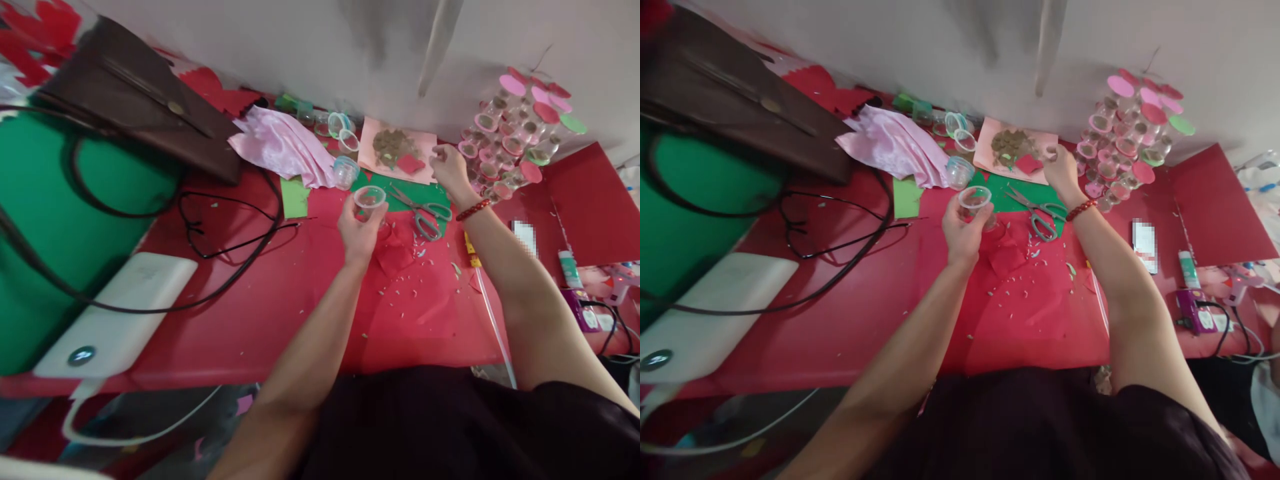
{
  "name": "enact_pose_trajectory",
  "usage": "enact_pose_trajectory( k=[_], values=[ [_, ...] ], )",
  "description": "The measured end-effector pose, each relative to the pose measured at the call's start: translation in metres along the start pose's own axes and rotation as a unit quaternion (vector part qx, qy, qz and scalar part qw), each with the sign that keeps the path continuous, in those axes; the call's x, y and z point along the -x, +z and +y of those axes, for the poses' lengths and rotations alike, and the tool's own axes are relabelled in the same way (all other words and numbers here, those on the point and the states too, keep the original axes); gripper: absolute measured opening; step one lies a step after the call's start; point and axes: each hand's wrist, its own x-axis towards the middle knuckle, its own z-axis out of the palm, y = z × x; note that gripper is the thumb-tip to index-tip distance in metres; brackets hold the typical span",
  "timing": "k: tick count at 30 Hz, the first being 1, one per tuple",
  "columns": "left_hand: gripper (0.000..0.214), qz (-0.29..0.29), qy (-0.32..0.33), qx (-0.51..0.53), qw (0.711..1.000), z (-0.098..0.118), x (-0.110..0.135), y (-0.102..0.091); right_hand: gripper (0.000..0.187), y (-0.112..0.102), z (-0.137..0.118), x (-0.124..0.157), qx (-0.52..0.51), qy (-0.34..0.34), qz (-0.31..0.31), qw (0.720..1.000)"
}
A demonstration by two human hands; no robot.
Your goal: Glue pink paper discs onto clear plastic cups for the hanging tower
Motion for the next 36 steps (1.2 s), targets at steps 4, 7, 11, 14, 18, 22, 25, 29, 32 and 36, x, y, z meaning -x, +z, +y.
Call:
enact_pose_trajectory(
  k=[4,7,11,14,18,22,25,29,32,36],
  values=[
    [0.059,-0.02,0.017,-0.015,1.0,-0.006,-0.003,-0.001,0.033,-0.049,-0.033,0.062,-0.04,-0.019,0.037,0.998],
    [0.065,-0.042,0.047,-0.035,0.997,-0.009,-0.005,-0.002,0.04,-0.081,-0.059,0.142,-0.062,-0.037,0.13,0.989],
    [0.062,-0.09,0.073,-0.047,0.992,0.0,-0.003,-0.001,0.044,-0.097,-0.061,0.249,-0.067,-0.006,0.193,0.979],
    [0.054,-0.132,0.053,-0.037,0.989,0.017,0.009,0.003,0.042,-0.099,-0.047,0.302,-0.04,0.013,0.119,0.992],
    [0.044,-0.189,-0.009,-0.032,0.982,0.044,0.042,0.009,0.037,-0.101,-0.033,0.335,-0.011,0.002,0.078,0.997],
    [0.046,-0.239,-0.067,-0.03,0.968,0.054,0.08,0.009,0.033,-0.096,-0.025,0.352,-0.02,0.01,0.047,0.999],
    [0.051,-0.249,-0.095,-0.04,0.963,0.048,0.102,0.005,0.034,-0.087,-0.016,0.362,-0.04,0.026,0.034,0.998],
    [0.057,-0.256,-0.094,-0.061,0.96,0.037,0.113,-0.008,0.036,-0.079,-0.007,0.37,-0.07,0.04,0.04,0.996],
    [0.074,-0.259,-0.067,-0.092,0.959,0.032,0.112,-0.026,0.034,-0.078,-0.004,0.372,-0.079,0.038,0.04,0.995],
    [0.08,-0.254,-0.026,-0.125,0.959,0.028,0.109,-0.058,0.034,-0.076,-0.003,0.372,-0.062,0.033,0.039,0.997]
  ],
)
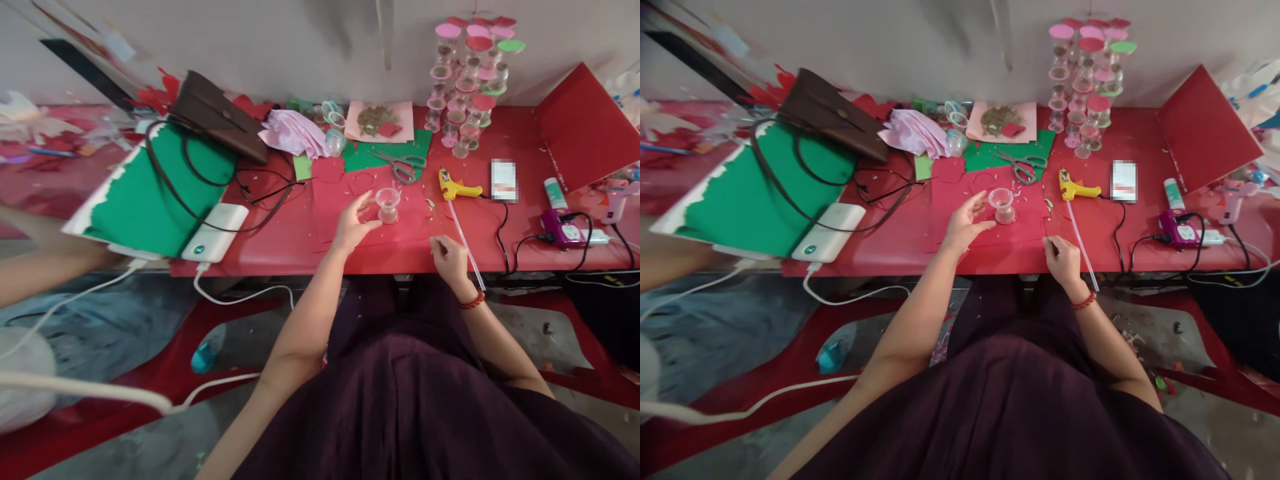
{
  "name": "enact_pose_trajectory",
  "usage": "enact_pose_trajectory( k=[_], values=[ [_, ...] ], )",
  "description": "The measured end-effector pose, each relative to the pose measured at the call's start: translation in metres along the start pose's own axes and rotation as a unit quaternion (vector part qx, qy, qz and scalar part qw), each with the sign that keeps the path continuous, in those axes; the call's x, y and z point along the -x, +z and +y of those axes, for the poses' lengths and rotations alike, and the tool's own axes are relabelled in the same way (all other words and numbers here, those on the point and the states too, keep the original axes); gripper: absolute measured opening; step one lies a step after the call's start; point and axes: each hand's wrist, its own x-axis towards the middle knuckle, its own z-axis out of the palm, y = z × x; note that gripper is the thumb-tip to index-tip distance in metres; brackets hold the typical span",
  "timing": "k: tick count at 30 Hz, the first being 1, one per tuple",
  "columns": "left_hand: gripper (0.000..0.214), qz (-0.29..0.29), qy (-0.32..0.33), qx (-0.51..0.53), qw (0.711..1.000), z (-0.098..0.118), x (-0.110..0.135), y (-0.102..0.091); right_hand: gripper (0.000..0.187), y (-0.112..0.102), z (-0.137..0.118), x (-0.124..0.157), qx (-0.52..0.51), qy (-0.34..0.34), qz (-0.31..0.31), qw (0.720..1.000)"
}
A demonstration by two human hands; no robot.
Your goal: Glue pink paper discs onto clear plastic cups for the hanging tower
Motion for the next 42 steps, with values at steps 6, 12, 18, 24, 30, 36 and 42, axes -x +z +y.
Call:
enact_pose_trajectory(
  k=[6,12,18,24,30,36,42],
  values=[
    [0.047,0.059,0.043,-0.194,0.978,-0.009,0.02,-0.017,0.03,0.004,0.003,0.001,0.025,-0.015,0.008,1.0],
    [0.033,0.091,0.039,-0.289,0.952,-0.013,0.034,-0.014,0.03,0.007,0.007,0.001,0.037,-0.036,0.019,0.999],
    [0.025,0.145,0.057,-0.273,0.949,-0.015,0.034,-0.018,0.031,0.009,0.01,-0.001,0.05,-0.044,0.017,0.998],
    [0.021,0.214,0.019,-0.194,0.957,-0.008,0.036,-0.019,0.028,0.01,0.011,-0.001,0.043,-0.048,0.016,0.998],
    [0.02,0.193,0.01,-0.194,0.962,0.001,0.045,-0.018,0.025,-0.001,0.003,0.004,-0.032,-0.023,0.021,0.999],
    [0.021,0.21,0.02,-0.179,0.961,-0.01,0.041,-0.02,0.038,-0.071,0.015,-0.053,0.127,-0.073,0.03,0.989],
    [0.023,0.201,0.002,-0.204,0.958,-0.007,0.039,-0.02,0.059,-0.079,0.026,-0.139,0.414,-0.04,-0.152,0.897]
  ],
)
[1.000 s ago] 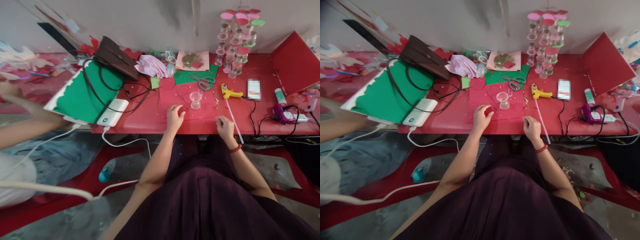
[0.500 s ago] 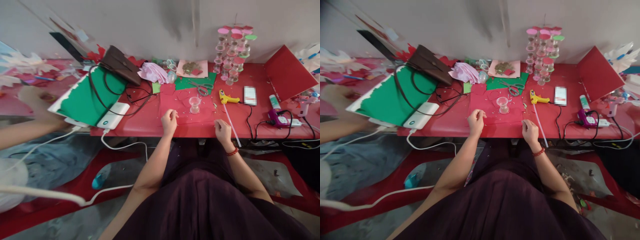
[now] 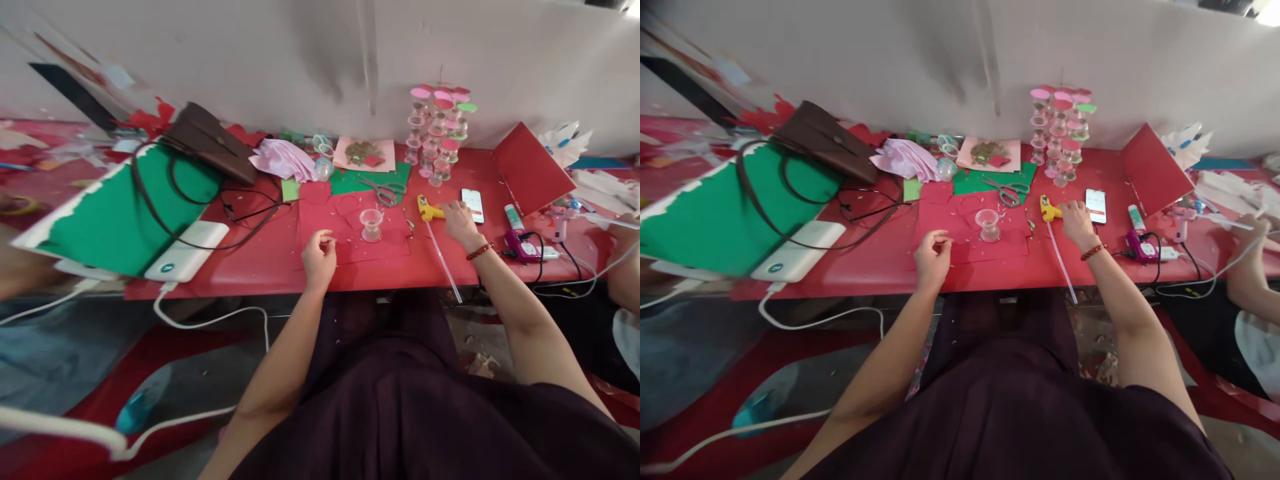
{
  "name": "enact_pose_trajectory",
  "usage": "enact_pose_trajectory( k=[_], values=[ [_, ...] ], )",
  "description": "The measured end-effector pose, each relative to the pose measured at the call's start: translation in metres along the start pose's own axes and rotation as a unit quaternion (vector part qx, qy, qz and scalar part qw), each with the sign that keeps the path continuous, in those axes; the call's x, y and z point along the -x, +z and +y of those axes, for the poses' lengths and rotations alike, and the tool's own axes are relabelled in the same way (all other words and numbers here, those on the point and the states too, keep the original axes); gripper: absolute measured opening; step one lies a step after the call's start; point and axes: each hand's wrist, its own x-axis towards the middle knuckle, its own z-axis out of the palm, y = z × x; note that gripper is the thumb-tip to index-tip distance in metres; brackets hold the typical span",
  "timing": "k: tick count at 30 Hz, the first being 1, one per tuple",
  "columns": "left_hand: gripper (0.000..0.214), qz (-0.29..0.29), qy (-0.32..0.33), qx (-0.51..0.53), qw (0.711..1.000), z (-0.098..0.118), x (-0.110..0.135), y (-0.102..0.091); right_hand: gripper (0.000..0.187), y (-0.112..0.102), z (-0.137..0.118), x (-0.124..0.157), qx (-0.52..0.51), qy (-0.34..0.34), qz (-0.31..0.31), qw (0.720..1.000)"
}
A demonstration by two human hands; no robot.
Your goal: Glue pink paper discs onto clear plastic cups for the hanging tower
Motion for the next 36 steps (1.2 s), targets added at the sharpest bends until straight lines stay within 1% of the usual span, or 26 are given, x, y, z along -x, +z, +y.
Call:
enact_pose_trajectory(
  k=[3,6,8,10,11,12,13,15,17,18,19,20,22,23,25,27,28,31,34,36],
  values=[
    [0.023,-0.006,0.0,-0.009,1.0,0.001,0.0,-0.002,0.054,0.005,-0.007,-0.024,0.052,-0.018,-0.053,0.997],
    [0.022,-0.013,0.0,-0.007,1.0,-0.001,0.0,-0.001,0.049,0.01,-0.011,-0.036,0.053,-0.004,-0.091,0.994],
    [0.023,-0.018,0.002,-0.003,1.0,-0.003,0.0,0.0,0.05,0.012,-0.01,-0.04,0.047,0.0,-0.102,0.994],
    [0.024,-0.019,0.005,-0.001,1.0,-0.004,0.0,0.0,0.052,0.013,-0.008,-0.042,0.016,0.009,-0.09,0.996],
    [0.023,-0.018,0.006,-0.001,1.0,-0.004,0.0,0.0,0.052,0.013,-0.006,-0.043,-0.019,0.021,-0.072,0.997],
    [0.022,-0.017,0.008,0.0,1.0,-0.005,0.0,0.0,0.05,0.013,-0.005,-0.043,-0.073,0.041,-0.04,0.996],
    [0.022,-0.016,0.01,0.002,1.0,-0.005,0.001,0.0,0.046,0.012,-0.004,-0.042,-0.139,0.064,-0.001,0.988],
    [0.022,-0.018,0.015,0.007,1.0,-0.004,0.002,0.0,0.033,0.01,-0.004,-0.04,-0.253,0.104,0.071,0.959],
    [0.022,-0.022,0.02,0.012,0.999,-0.003,0.002,0.0,0.02,0.006,-0.009,-0.037,-0.327,0.117,0.106,0.932],
    [0.022,-0.025,0.024,0.014,0.999,-0.001,0.001,0.001,0.016,0.004,-0.013,-0.035,-0.36,0.113,0.11,0.92],
    [0.023,-0.031,0.029,0.016,0.999,0.001,0.0,0.003,0.014,0.002,-0.019,-0.033,-0.422,0.11,0.113,0.893],
    [0.024,-0.038,0.037,0.018,0.998,0.004,-0.002,0.005,0.015,0.0,-0.025,-0.031,-0.488,0.1,0.109,0.86],
    [0.031,-0.07,0.058,0.016,0.996,0.012,-0.008,0.013,0.023,-0.004,-0.039,-0.026,-0.587,0.081,0.084,0.801],
    [0.038,-0.088,0.065,0.012,0.994,0.017,-0.012,0.018,0.028,-0.006,-0.046,-0.025,-0.615,0.077,0.071,0.781],
    [0.053,-0.113,0.061,-0.001,0.992,0.028,-0.019,0.029,0.034,-0.008,-0.058,-0.024,-0.651,0.076,0.054,0.753],
    [0.062,-0.145,0.047,-0.008,0.988,0.037,-0.028,0.04,0.038,-0.01,-0.066,-0.026,-0.67,0.076,0.037,0.738],
    [0.062,-0.16,0.041,-0.013,0.986,0.041,-0.032,0.044,0.04,-0.01,-0.069,-0.028,-0.677,0.074,0.029,0.732],
    [0.044,-0.204,0.044,-0.023,0.978,0.047,-0.049,0.053,0.047,-0.009,-0.073,-0.037,-0.69,0.044,-0.007,0.722],
    [0.025,-0.245,0.083,-0.021,0.966,0.051,-0.07,0.059,0.058,-0.006,-0.075,-0.047,-0.683,0.0,-0.046,0.729],
    [0.021,-0.258,0.107,-0.027,0.96,0.053,-0.083,0.062,0.065,-0.002,-0.077,-0.051,-0.677,-0.019,-0.058,0.734]
  ],
)
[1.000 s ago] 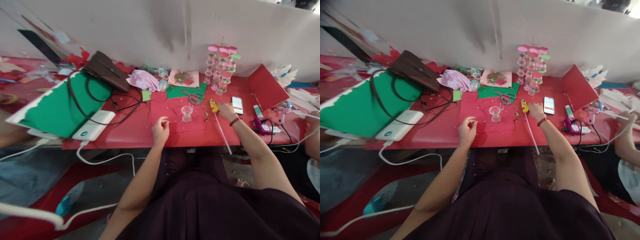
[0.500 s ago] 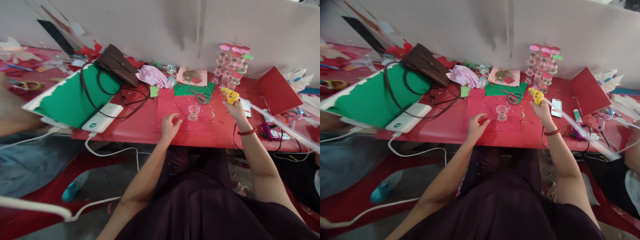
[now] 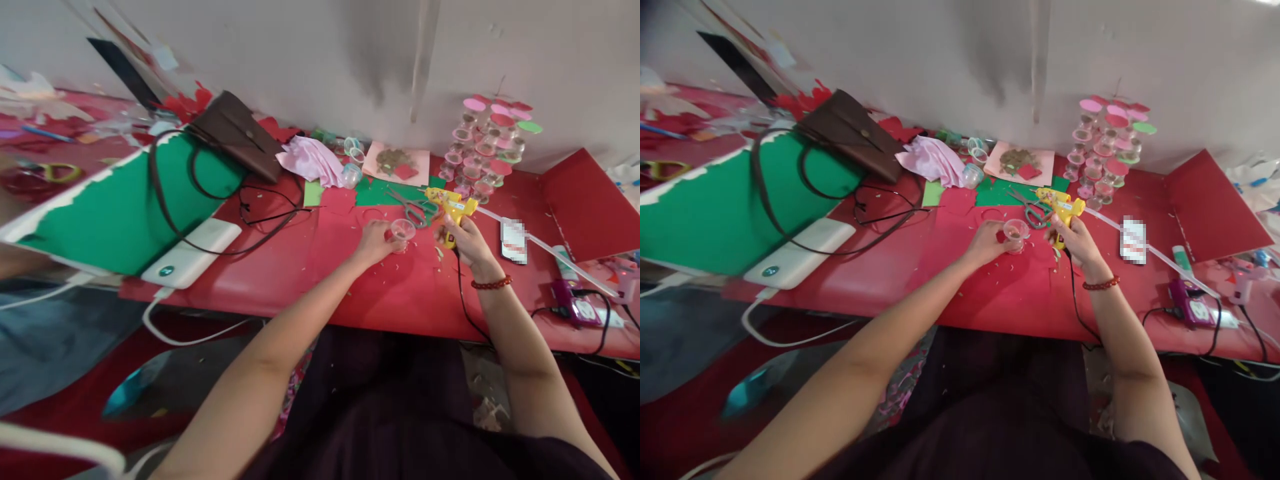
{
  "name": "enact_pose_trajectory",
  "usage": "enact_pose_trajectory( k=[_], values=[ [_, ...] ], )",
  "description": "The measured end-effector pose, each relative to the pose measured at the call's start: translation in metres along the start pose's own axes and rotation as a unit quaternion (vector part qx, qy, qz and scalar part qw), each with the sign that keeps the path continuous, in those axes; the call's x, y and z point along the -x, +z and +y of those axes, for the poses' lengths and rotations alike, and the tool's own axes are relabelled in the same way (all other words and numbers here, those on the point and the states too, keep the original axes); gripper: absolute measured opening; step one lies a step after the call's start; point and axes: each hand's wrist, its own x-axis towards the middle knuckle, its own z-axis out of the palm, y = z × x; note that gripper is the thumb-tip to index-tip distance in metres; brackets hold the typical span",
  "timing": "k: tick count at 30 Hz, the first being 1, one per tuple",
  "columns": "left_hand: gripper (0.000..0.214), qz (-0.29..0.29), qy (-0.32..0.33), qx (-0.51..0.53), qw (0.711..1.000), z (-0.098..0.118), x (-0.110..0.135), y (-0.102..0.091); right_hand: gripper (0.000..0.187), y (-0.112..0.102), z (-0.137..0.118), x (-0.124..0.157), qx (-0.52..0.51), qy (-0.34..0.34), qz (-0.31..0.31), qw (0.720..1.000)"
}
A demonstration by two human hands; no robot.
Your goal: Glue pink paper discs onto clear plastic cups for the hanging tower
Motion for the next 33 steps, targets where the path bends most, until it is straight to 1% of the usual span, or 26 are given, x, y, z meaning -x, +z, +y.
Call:
enact_pose_trajectory(
  k=[2,4,6,8,11,15,21,29,33],
  values=[
    [0.025,-0.001,0.009,-0.019,1.0,-0.002,-0.008,-0.002,0.07,0.002,0.005,-0.002,0.009,0.002,-0.003,1.0],
    [0.031,0.001,0.01,-0.033,0.999,-0.005,-0.011,-0.003,0.073,0.002,0.01,-0.001,0.029,0.017,-0.001,0.999],
    [0.038,-0.001,0.005,-0.031,1.0,-0.008,-0.009,-0.003,0.072,0.002,0.013,0.004,0.056,0.027,-0.005,0.998],
    [0.052,-0.005,0.0,-0.027,1.0,-0.011,-0.006,-0.004,0.069,0.002,0.012,0.01,0.071,0.023,-0.006,0.997],
    [0.064,-0.006,-0.007,-0.017,1.0,-0.014,-0.002,-0.006,0.066,0.003,0.005,0.018,0.058,0.017,-0.008,0.998],
    [0.062,-0.007,-0.005,0.002,1.0,-0.017,-0.001,-0.005,0.063,0.007,-0.002,0.026,0.043,0.008,-0.035,0.998],
    [0.051,0.005,-0.004,0.022,1.0,-0.016,0.0,0.0,0.064,0.014,0.0,0.03,0.061,0.01,-0.059,0.996],
    [0.052,0.008,-0.011,0.037,0.999,-0.013,-0.003,0.001,0.065,0.021,-0.001,0.029,0.084,0.028,-0.046,0.995],
    [0.062,0.002,-0.02,0.048,0.999,-0.008,-0.003,0.001,0.069,0.022,-0.004,0.027,0.104,0.044,-0.04,0.993]
  ],
)
